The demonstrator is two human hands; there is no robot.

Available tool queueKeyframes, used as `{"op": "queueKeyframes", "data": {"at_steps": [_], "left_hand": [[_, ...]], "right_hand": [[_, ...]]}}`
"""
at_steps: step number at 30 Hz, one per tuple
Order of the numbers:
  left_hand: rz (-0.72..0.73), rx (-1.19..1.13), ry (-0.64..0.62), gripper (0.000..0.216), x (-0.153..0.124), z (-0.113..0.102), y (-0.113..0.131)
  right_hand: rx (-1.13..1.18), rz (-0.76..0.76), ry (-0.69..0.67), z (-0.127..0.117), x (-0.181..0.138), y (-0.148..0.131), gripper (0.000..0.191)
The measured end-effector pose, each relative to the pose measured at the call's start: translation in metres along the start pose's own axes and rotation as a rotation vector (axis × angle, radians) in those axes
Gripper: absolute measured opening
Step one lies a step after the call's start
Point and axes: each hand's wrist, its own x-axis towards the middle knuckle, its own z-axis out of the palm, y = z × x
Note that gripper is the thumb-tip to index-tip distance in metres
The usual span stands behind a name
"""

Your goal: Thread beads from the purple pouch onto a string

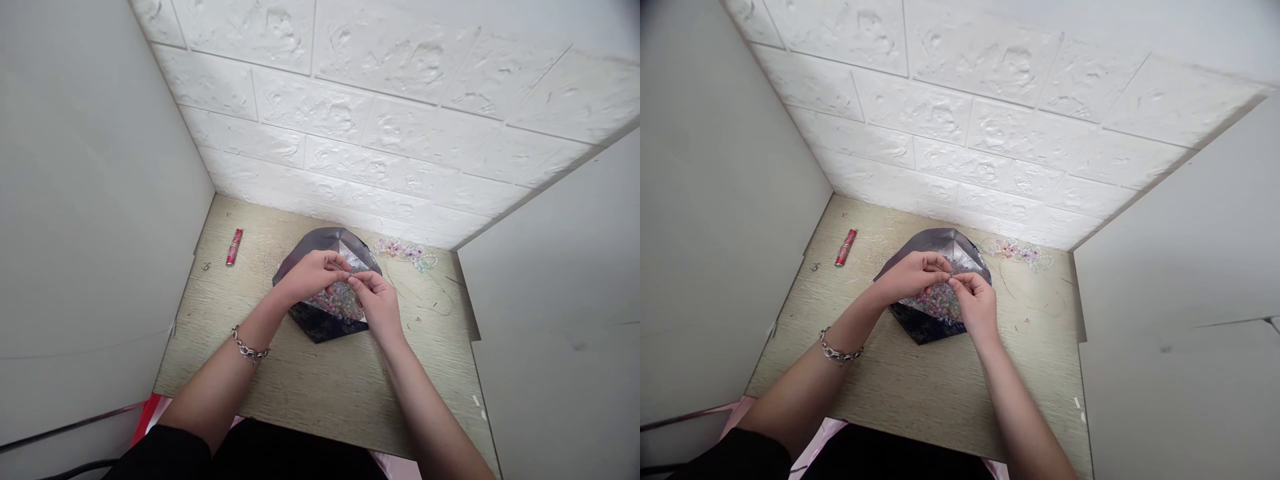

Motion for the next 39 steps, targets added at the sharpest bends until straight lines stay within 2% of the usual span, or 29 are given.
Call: {"op": "queueKeyframes", "data": {"at_steps": [6, 9, 14, 18, 21, 27, 32, 35, 39], "left_hand": [[-0.011, 0.029, 0.007, 0.014, 0.001, 0.000, 0.000], [0.002, 0.051, -0.002, 0.017, 0.001, 0.001, 0.001], [0.097, 0.137, -0.046, 0.022, -0.001, 0.005, 0.009], [0.158, 0.374, -0.036, 0.026, -0.009, 0.012, 0.017], [0.209, 0.514, 0.018, 0.027, -0.020, 0.019, 0.020], [0.268, 0.645, 0.160, 0.026, -0.041, 0.032, 0.023], [0.253, 0.753, 0.255, 0.024, -0.040, 0.038, 0.018], [0.252, 0.756, 0.287, 0.025, -0.033, 0.036, 0.015], [0.221, 0.766, 0.275, 0.027, -0.029, 0.031, 0.013]], "right_hand": [[-0.473, -0.269, 0.010, -0.005, -0.003, -0.004, 0.012], [-0.590, -0.357, -0.019, -0.007, -0.005, -0.007, 0.011], [-0.576, -0.393, -0.053, -0.009, -0.009, -0.016, 0.014], [-0.584, -0.410, -0.026, -0.014, -0.012, -0.025, 0.014], [-0.617, -0.416, -0.039, -0.017, -0.015, -0.032, 0.013], [-0.697, -0.456, -0.089, -0.019, -0.029, -0.043, 0.014], [-0.663, -0.460, -0.098, -0.013, -0.033, -0.041, 0.017], [-0.593, -0.421, -0.072, -0.009, -0.026, -0.033, 0.022], [-0.496, -0.293, -0.081, -0.005, -0.017, -0.024, 0.024]]}}
